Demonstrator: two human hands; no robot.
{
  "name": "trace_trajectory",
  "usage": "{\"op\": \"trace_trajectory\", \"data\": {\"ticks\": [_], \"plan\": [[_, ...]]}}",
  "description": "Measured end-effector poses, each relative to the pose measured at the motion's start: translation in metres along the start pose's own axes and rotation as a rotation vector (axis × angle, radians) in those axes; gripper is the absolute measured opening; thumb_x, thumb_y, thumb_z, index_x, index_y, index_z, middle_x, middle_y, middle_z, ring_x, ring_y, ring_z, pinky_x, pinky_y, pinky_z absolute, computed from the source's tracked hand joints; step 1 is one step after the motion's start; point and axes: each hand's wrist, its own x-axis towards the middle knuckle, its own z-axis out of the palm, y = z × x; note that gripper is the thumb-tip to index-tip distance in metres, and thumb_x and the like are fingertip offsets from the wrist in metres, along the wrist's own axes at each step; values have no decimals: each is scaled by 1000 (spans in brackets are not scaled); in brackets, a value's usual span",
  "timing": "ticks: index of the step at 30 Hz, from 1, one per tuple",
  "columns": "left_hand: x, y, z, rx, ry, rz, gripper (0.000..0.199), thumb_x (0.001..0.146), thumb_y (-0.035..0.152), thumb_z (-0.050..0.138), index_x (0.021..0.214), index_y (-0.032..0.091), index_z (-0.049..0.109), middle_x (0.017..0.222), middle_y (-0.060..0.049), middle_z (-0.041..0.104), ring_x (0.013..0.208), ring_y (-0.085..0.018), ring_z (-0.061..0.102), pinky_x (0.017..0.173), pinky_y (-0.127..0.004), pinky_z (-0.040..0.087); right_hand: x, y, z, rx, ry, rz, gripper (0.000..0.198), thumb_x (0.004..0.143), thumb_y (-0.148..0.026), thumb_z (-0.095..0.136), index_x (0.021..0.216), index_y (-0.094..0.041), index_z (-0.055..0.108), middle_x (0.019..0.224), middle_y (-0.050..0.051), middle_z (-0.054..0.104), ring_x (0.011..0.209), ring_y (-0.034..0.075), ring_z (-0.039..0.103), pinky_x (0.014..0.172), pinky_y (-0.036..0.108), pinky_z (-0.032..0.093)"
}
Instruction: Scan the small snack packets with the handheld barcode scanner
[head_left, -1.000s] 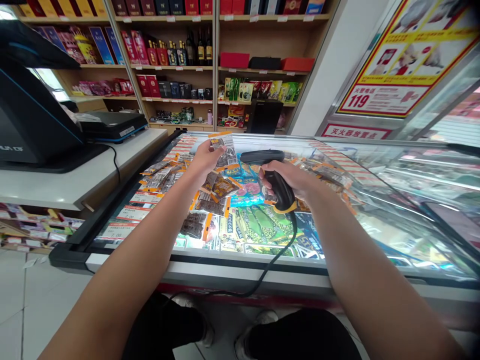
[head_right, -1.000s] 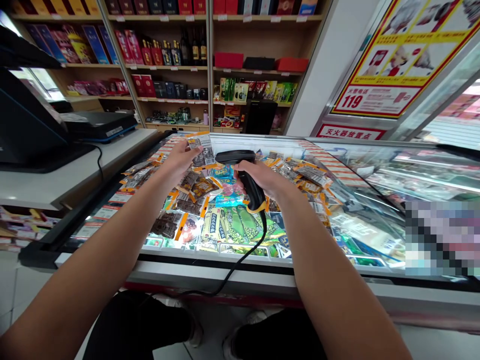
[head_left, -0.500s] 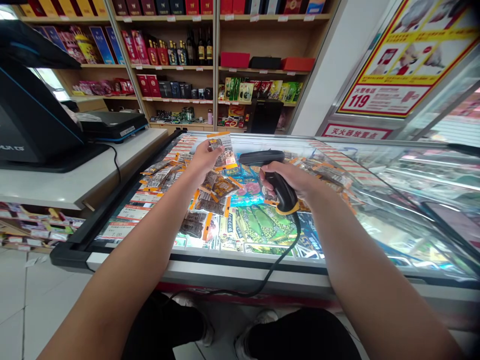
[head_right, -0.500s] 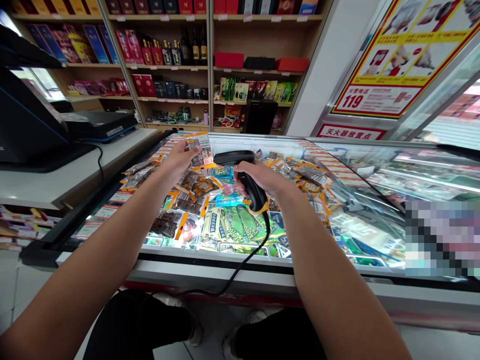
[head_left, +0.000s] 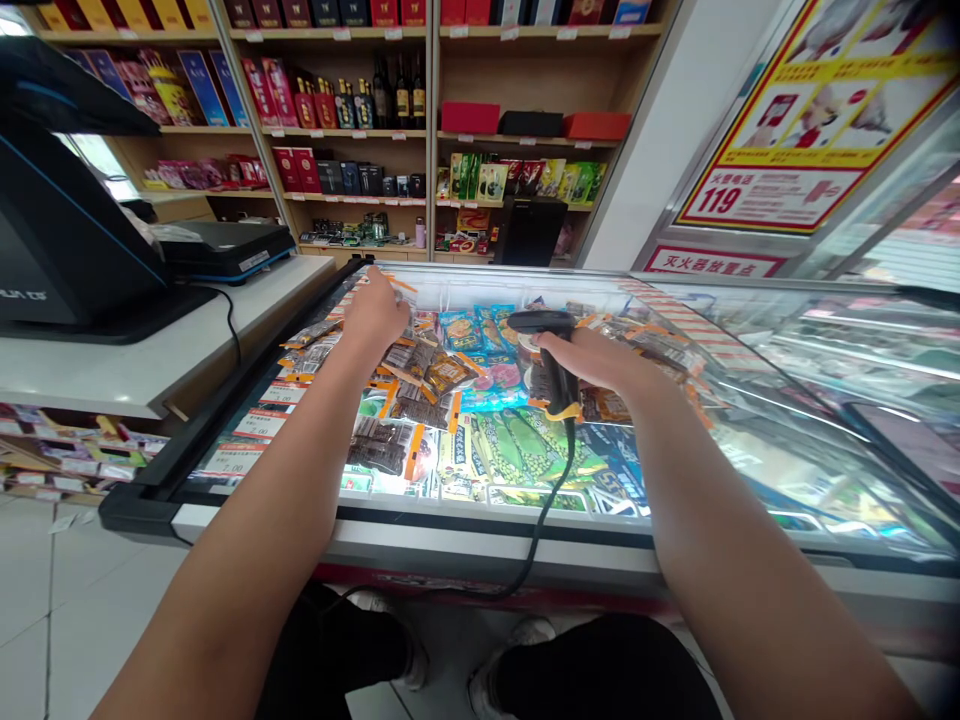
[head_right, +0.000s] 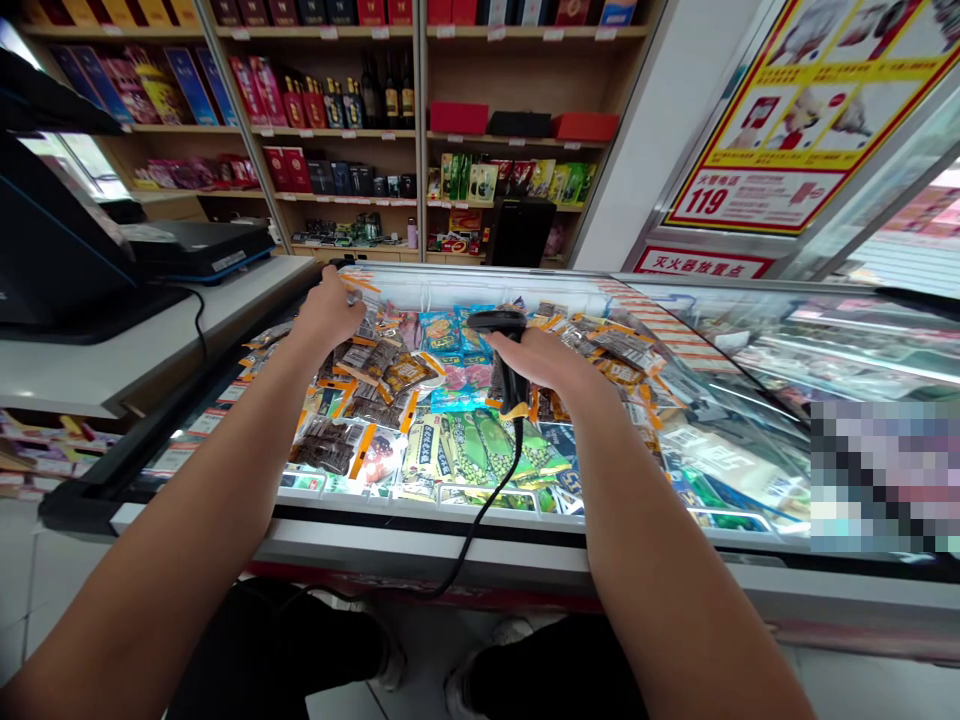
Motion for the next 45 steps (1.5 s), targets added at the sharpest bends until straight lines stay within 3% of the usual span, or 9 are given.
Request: {"op": "trace_trajectory", "data": {"ticks": [3,7,12,16,23,28,32,38,45], "plan": [[-12,1,-5,323,5,2,51,89,32,61,135,12,54,138,-28,58,134,-43,48,107,-56,40,-1,-2,4,-154,-99,88,52,84,-75,57,86,-24,69,75,12,70,80,34,67,68,41,50],[-33,18,4,432,24,237,42,94,36,53,127,12,62,153,-26,46,142,-44,38,111,-56,34,-7,-13,14,-94,-150,70,58,87,-79,49,95,-25,71,102,14,76,95,36,68,77,44,52],[-68,54,25,281,-429,562,52,98,56,44,126,17,65,130,-18,67,134,-40,49,111,-59,33,-2,-16,29,297,-210,59,51,91,-72,51,102,-25,68,106,12,76,102,32,69,87,43,55],[-85,64,42,230,-527,620,53,93,55,59,129,15,62,135,-20,63,136,-41,47,112,-59,34,5,-13,36,548,-251,105,39,91,-62,58,96,-24,66,84,9,73,85,27,70,85,41,57],[-70,58,45,-120,-394,573,47,90,27,66,135,18,56,138,-18,60,123,-31,59,107,-49,45,-3,-17,22,657,-171,-17,20,82,-41,69,85,-22,62,77,7,65,66,21,60,61,35,53],[-43,48,28,-394,-282,513,34,89,10,58,121,20,66,121,-11,70,109,-24,65,97,-38,52,-15,-20,0,580,-289,-65,18,78,-39,68,79,-22,61,67,5,59,57,18,52,50,32,45],[-23,33,18,-420,-186,404,36,90,13,60,124,22,67,114,-10,70,98,-23,68,89,-35,53,-19,-20,-4,481,-413,-58,21,82,-40,65,74,-21,64,66,6,60,55,18,53,49,32,44],[-15,25,11,-412,-187,314,43,92,15,55,135,21,63,115,-11,68,83,-19,68,81,-33,53,-24,-21,0,347,-380,-2,29,86,-45,64,73,-20,66,71,9,63,58,19,55,51,32,48],[-6,18,15,-367,-112,351,46,92,16,51,136,21,62,133,-10,66,103,-22,67,91,-32,54,-16,-20,1,403,-340,-21,24,85,-42,64,77,-20,65,71,8,63,61,19,56,55,32,49]]}}
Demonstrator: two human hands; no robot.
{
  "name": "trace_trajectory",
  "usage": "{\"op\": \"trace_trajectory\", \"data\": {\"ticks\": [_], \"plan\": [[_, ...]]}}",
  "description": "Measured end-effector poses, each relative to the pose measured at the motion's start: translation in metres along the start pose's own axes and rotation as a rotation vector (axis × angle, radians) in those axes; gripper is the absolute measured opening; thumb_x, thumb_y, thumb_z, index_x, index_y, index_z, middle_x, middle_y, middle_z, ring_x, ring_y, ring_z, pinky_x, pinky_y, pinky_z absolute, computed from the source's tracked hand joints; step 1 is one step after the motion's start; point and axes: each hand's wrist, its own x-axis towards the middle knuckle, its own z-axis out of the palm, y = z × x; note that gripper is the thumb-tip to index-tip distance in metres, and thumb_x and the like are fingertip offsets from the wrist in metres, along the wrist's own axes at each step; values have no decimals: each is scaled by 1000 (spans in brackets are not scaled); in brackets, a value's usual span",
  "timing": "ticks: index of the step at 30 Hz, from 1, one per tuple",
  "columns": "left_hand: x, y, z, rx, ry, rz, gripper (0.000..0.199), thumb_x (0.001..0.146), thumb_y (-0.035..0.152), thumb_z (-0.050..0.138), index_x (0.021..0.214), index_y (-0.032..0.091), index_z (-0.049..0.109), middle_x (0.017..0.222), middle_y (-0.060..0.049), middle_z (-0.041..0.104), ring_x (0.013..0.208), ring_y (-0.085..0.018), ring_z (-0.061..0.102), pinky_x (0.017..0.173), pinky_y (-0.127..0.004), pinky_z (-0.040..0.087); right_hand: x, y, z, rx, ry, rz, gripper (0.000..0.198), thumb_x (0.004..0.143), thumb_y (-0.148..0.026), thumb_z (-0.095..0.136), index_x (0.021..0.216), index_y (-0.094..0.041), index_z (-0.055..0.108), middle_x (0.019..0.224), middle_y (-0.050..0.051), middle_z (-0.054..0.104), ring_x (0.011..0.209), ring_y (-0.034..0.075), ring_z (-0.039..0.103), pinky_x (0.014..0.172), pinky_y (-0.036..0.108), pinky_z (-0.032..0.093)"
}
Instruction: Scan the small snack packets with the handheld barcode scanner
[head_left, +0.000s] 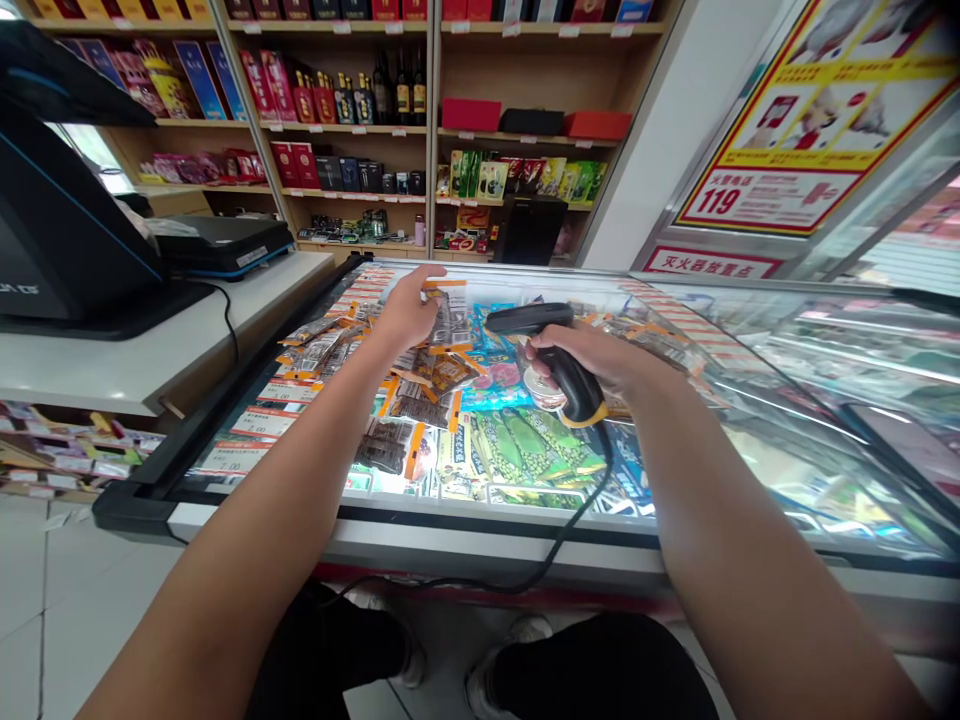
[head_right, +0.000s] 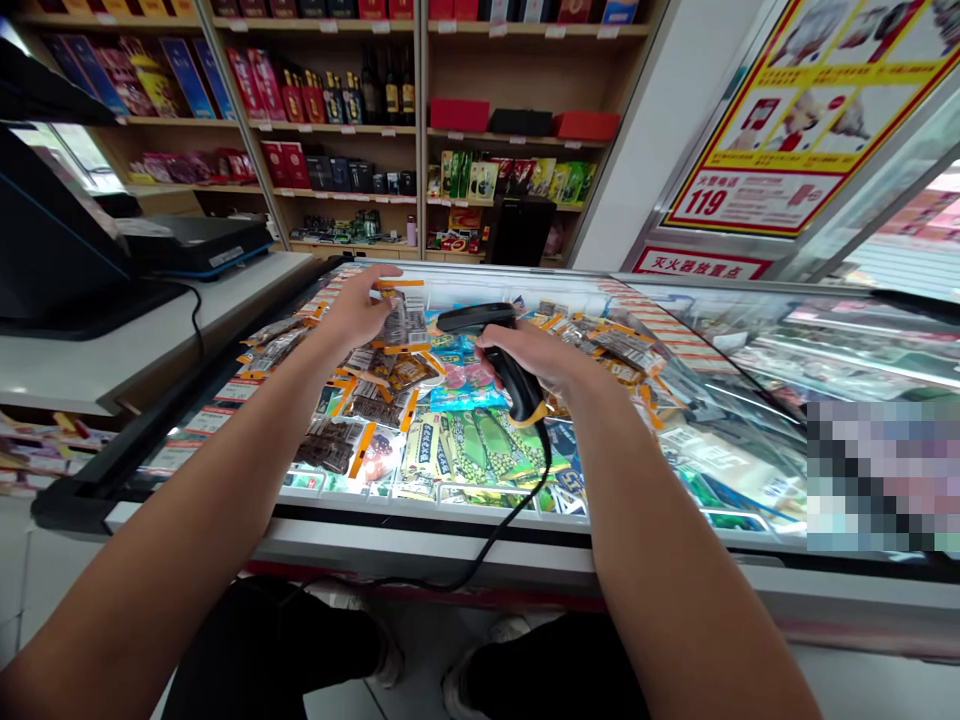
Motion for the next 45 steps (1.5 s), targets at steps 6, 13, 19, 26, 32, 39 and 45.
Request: {"op": "trace_trajectory", "data": {"ticks": [6,13,19,26,32,39,45], "plan": [[-3,-14,-23,399,16,-229,44,90,20,53,133,18,62,132,-22,63,121,-39,61,101,-55,49,11,6,-20,-240,572,88,31,86,-52,59,88,-22,65,84,11,70,75,29,65,68,40,49],[-21,13,-11,630,11,-84,41,90,33,58,129,22,63,142,-23,54,135,-46,44,105,-65,39,22,30,-35,-524,465,215,50,87,-70,53,77,-22,62,86,15,72,80,35,65,72,45,45],[-49,55,34,424,-412,134,45,97,38,49,137,22,60,143,-18,58,138,-42,45,111,-63,35,21,26,-22,-348,400,186,45,82,-68,63,84,-23,64,77,9,69,66,27,62,61,40,46],[-64,61,62,420,-508,168,51,96,55,56,129,16,60,136,-21,63,132,-42,49,107,-61,39,22,24,-7,-40,272,74,29,82,-52,68,92,-25,66,78,7,70,72,25,65,63,37,54],[-57,59,58,276,-556,65,50,88,45,73,127,17,61,137,-18,63,128,-37,56,108,-56,42,20,18,-7,150,236,11,25,85,-47,63,87,-22,67,83,9,71,72,23,65,58,33,52],[-37,47,36,136,-265,70,41,90,20,69,131,15,64,128,-15,62,116,-26,62,101,-37,48,1,3,-11,155,51,-36,28,86,-45,60,71,-21,60,60,5,58,54,17,50,49,30,44],[-27,33,30,183,-169,110,41,92,17,66,132,16,64,125,-14,61,116,-26,61,99,-34,48,-8,0,-4,15,-92,-32,35,88,-48,59,65,-21,62,64,9,61,60,21,54,54,34,49]]}}
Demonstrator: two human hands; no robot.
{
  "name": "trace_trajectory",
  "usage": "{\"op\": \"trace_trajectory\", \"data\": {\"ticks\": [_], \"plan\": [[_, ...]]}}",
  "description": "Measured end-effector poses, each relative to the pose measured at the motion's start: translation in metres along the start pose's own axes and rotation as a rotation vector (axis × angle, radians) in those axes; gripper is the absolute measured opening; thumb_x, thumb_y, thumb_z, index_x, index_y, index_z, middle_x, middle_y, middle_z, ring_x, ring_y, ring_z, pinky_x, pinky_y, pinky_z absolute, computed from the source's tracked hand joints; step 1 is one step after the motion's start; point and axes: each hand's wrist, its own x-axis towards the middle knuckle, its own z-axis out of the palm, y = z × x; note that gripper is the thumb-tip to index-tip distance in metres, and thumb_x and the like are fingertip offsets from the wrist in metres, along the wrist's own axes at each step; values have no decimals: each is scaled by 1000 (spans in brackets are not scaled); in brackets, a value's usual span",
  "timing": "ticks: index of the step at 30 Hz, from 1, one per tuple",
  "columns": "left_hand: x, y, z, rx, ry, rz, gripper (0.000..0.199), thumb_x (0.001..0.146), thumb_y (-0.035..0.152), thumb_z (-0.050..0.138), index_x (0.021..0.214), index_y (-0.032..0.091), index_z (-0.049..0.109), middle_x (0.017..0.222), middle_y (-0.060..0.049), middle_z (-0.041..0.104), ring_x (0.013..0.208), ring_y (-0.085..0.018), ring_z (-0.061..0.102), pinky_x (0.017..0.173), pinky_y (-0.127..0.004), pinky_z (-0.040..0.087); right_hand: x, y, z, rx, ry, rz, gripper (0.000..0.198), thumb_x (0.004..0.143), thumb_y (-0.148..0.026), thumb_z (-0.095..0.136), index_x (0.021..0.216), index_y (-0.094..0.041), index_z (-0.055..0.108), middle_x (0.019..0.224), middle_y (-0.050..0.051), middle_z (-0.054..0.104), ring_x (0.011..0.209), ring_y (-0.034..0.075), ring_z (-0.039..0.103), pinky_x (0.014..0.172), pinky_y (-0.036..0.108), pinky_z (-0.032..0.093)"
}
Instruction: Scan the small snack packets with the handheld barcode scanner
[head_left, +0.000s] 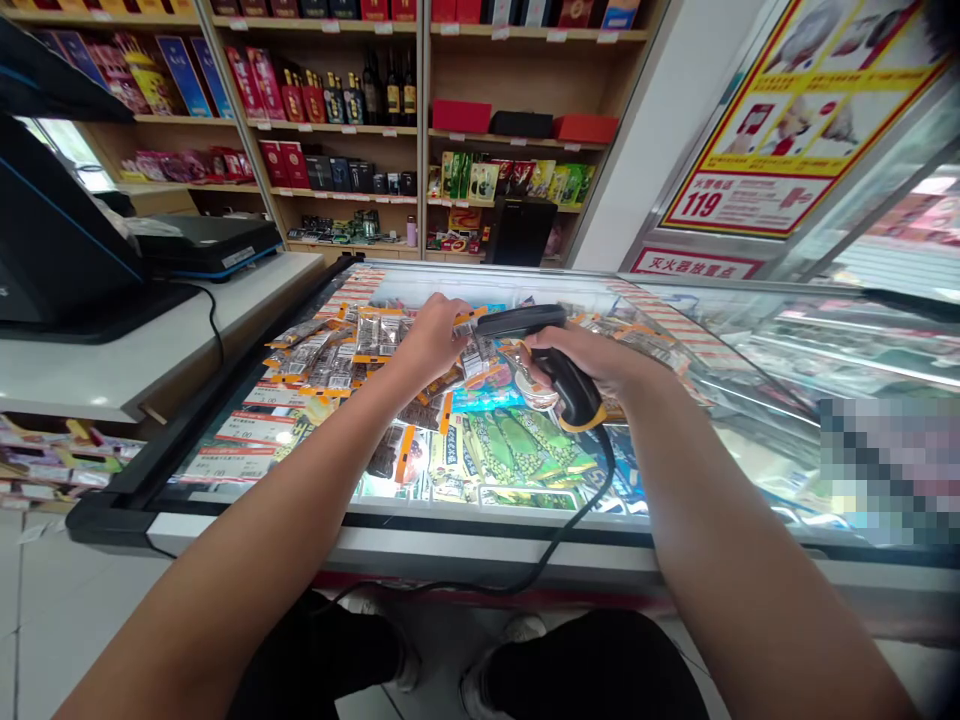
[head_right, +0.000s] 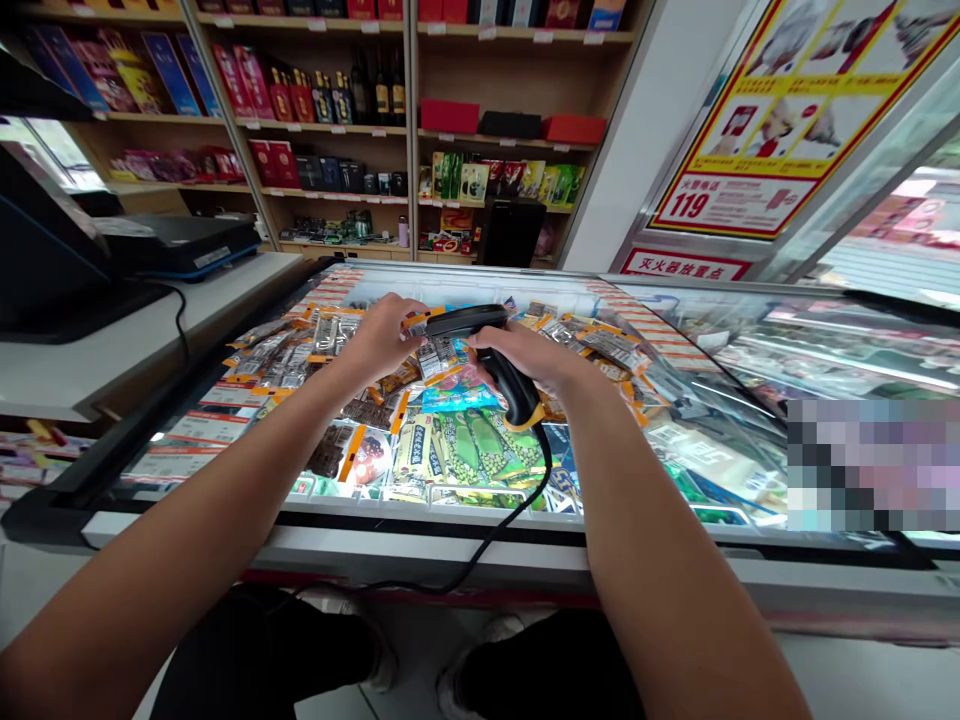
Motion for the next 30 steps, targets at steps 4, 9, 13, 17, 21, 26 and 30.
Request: {"op": "trace_trajectory", "data": {"ticks": [4,9,13,17,21,26,30], "plan": [[-2,5,-1,3,-17,-8,40,92,14,63,132,18,64,126,-13,61,118,-25,60,101,-35,48,1,0,1,-12,6,12,35,87,-48,60,65,-21,62,65,9,62,58,21,55,60,39,52],[-2,6,-2,21,-34,9,42,93,14,61,135,13,63,126,-15,62,117,-26,61,101,-34,46,2,0,-2,-23,44,65,34,86,-49,60,66,-22,62,67,9,63,56,20,55,56,37,51],[-1,3,0,30,-35,22,44,94,14,60,138,13,61,127,-15,62,111,-25,63,100,-34,47,3,3,-4,-38,20,27,35,87,-49,59,66,-21,62,67,9,63,55,20,54,56,37,50],[3,-2,-6,-4,-4,8,42,96,12,50,135,15,63,128,-14,64,114,-25,62,103,-35,47,8,8,-7,-28,153,-15,29,87,-48,61,78,-21,66,78,10,69,66,24,62,64,40,53],[11,-25,-33,67,123,-88,41,94,7,37,119,15,70,125,-14,64,119,-25,59,112,-38,42,17,14,-11,-236,398,80,28,85,-51,65,87,-23,70,88,10,73,76,29,67,72,43,52],[7,-57,-66,278,91,-328,32,94,11,47,116,12,70,131,-19,55,119,-30,55,108,-46,46,25,20,-12,-403,362,176,32,81,-54,68,85,-23,75,81,10,72,69,27,64,65,40,50],[-4,-49,-62,546,65,-368,36,99,28,48,124,10,66,140,-27,48,133,-45,42,102,-58,45,28,24,-10,-367,332,200,34,80,-54,68,87,-22,77,86,12,73,73,27,66,65,39,52]]}}
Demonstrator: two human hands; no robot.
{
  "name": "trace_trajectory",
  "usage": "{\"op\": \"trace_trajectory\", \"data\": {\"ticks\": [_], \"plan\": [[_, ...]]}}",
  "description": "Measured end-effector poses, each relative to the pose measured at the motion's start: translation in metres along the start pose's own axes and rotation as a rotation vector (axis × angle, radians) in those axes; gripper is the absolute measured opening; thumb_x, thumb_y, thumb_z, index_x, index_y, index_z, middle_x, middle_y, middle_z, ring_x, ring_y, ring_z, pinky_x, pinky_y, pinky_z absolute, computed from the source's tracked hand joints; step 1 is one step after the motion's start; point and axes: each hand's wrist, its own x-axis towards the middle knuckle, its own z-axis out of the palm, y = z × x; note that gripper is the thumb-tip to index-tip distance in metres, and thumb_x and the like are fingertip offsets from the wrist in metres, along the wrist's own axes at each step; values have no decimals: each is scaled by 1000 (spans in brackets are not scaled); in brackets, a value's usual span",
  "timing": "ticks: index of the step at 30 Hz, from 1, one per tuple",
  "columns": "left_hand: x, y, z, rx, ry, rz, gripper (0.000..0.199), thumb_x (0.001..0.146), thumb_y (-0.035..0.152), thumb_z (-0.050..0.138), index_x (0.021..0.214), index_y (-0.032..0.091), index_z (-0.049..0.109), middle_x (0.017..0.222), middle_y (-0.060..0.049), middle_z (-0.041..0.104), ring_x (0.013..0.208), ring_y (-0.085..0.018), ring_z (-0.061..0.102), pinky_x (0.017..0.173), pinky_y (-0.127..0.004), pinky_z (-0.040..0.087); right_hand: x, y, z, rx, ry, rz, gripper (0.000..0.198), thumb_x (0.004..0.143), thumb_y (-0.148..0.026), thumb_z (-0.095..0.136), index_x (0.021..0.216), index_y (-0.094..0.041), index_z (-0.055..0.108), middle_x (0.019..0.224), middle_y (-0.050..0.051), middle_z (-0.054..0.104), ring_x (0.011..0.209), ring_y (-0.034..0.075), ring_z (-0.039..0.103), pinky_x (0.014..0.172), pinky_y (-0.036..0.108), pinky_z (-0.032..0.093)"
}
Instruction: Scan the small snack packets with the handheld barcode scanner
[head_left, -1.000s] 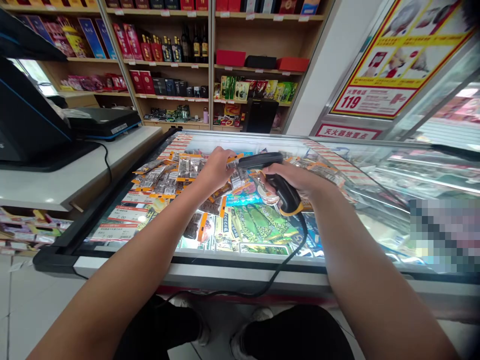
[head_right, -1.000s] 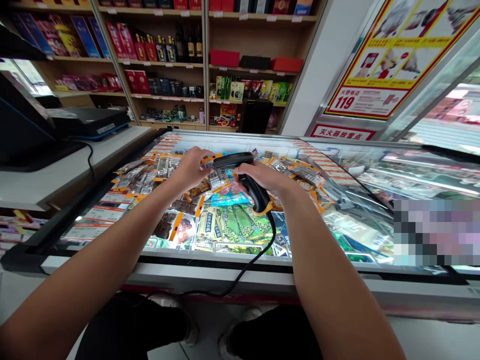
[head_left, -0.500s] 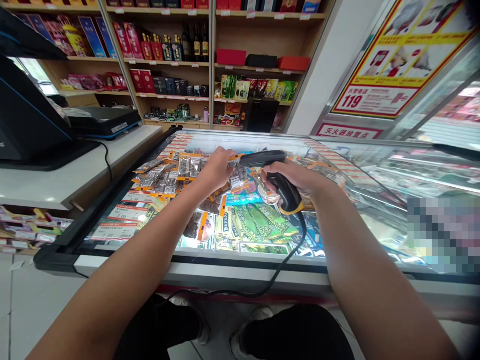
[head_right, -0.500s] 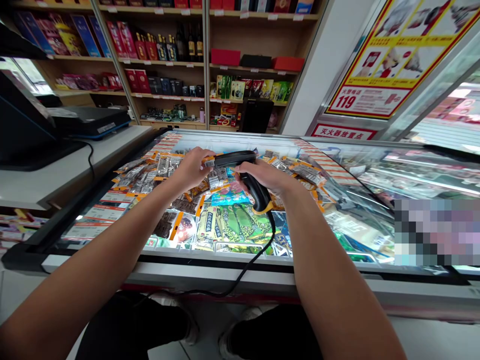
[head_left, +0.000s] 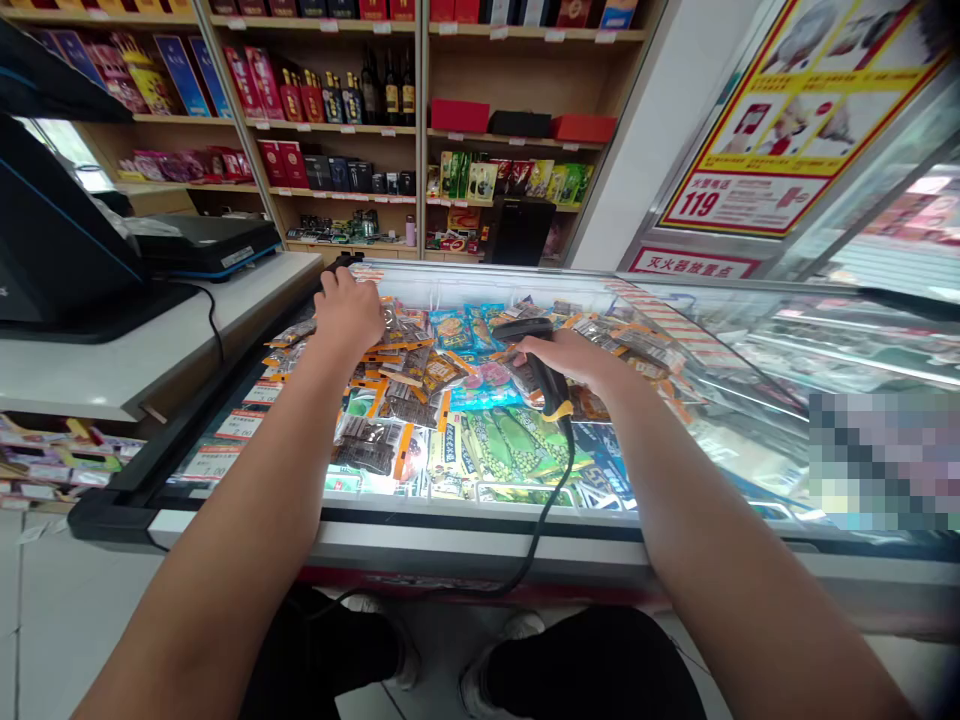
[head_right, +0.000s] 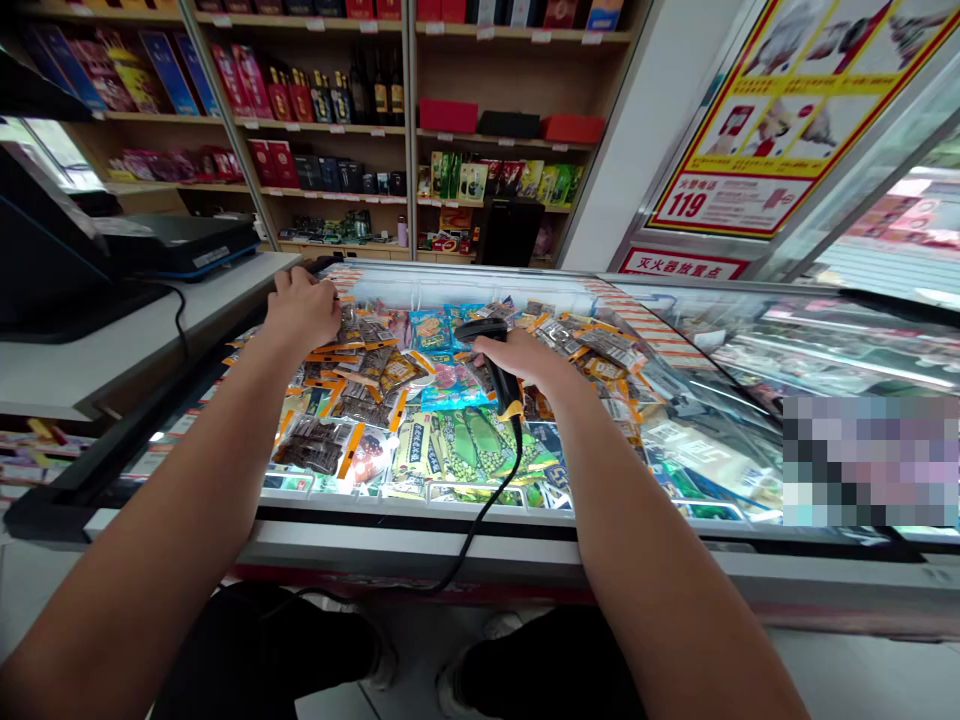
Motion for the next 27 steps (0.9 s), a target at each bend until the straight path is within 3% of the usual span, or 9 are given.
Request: {"op": "trace_trajectory", "data": {"ticks": [4,7,9,12,14,17,19,23,27], "plan": [[-20,40,6,-28,54,212,39,101,35,44,123,13,67,140,-23,53,138,-44,40,108,-57,40,0,-3,7,162,33,-46,32,82,-53,67,93,-25,77,90,11,73,81,29,67,67,39,55],[-33,69,13,-250,-88,396,43,101,44,45,125,16,66,131,-19,63,131,-38,51,108,-52,41,-4,-9,12,431,-16,-110,33,81,-51,67,101,-25,75,88,10,72,81,29,66,66,39,57],[-39,82,17,-498,-205,428,47,100,48,49,129,13,61,125,-19,67,121,-34,59,101,-46,47,-7,-15,14,601,-72,-182,37,80,-49,66,105,-24,75,85,9,72,81,29,67,68,39,57],[-39,86,19,-847,-329,371,44,96,43,58,130,14,59,120,-15,70,99,-26,68,84,-37,53,-11,-20,16,751,-133,-276,39,78,-48,65,105,-23,74,86,9,72,82,28,67,70,38,57],[-31,80,18,-961,-319,321,37,94,36,61,126,16,60,117,-12,71,90,-23,70,79,-34,54,-13,-22,14,777,-116,-298,35,78,-46,64,103,-23,73,88,8,72,82,27,67,70,38,57],[-13,63,16,-950,-167,224,34,90,27,62,123,18,62,113,-10,70,87,-22,69,79,-35,53,-15,-20,9,750,-55,-273,23,76,-39,67,93,-23,67,87,7,70,77,24,66,71,37,56],[1,49,18,-923,-96,124,36,89,25,58,124,20,62,106,-8,69,82,-21,67,77,-35,52,-18,-18,3,682,-97,-250,17,75,-35,69,85,-22,64,82,7,68,68,21,62,66,37,54],[20,28,22,-944,-61,-21,37,91,29,52,127,25,58,92,-4,65,72,-19,62,69,-32,48,-27,-17,-2,480,-264,-241,18,80,-39,68,77,-21,63,67,7,62,57,20,55,52,36,46],[20,24,20,-956,-52,-21,38,91,30,50,128,25,56,93,-3,63,70,-18,59,67,-31,47,-35,-23,0,436,-358,-318,20,78,-40,68,72,-22,61,60,6,60,54,19,52,52,36,47]]}}
